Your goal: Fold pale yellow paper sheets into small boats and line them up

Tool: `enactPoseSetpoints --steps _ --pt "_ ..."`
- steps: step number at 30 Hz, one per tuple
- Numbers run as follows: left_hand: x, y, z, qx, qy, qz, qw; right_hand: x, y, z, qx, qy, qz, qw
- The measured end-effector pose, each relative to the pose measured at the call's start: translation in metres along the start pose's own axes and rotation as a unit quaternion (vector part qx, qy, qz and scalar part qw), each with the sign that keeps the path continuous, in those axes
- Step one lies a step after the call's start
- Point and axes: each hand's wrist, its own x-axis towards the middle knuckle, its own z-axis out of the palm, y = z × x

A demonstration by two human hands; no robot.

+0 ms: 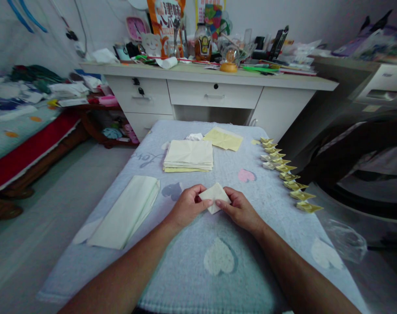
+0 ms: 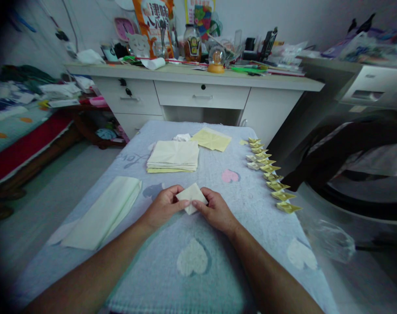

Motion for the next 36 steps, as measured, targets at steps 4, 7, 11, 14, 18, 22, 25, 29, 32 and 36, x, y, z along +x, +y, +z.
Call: enactPoseSetpoints --steps 4,7,11,14,18,22,25,29,32,36 --pt "0.000 -0.001 0.000 0.000 0.020 0.012 1.000 0.001 0.000 -0.003 0.015 0.011 -0.015 1.000" --pt "-0.001 0.002 0.000 -0.006 0.049 0.024 0.998 0.001 0.000 -0.004 0.029 0.034 -0.027 0.999" --pt "-0.003 0.009 0.001 0.022 0.080 0.041 0.996 0.002 -0.001 -0.005 -0.040 0.072 -0.075 0.994" --pt "-0.004 0.012 0.002 0.113 0.105 0.078 0.985 0.002 -0.004 -0.005 -0.163 0.105 -0.148 0.970" --pt "-0.005 0.014 0.003 0.219 0.123 0.178 0.951 0.002 -0.005 -0.004 -0.230 0.127 -0.191 0.946" --pt "-0.005 0.013 0.003 0.275 0.135 0.220 0.926 0.000 -0.005 -0.002 -0.217 0.108 -0.193 0.951" --pt "-0.005 0.012 0.002 0.305 0.136 0.226 0.915 -0.002 -0.006 -0.003 -0.223 0.072 -0.214 0.948" --pt "-0.005 0.008 0.000 0.340 0.100 0.205 0.912 -0.002 -0.006 -0.006 -0.249 0.046 -0.214 0.943" --pt "-0.006 0.005 -0.002 0.365 0.063 0.190 0.909 0.001 -0.004 -0.007 -0.271 0.036 -0.198 0.941" --pt "-0.007 0.003 -0.006 0.395 0.032 0.173 0.902 0.003 -0.002 -0.006 -0.289 0.019 -0.191 0.938"
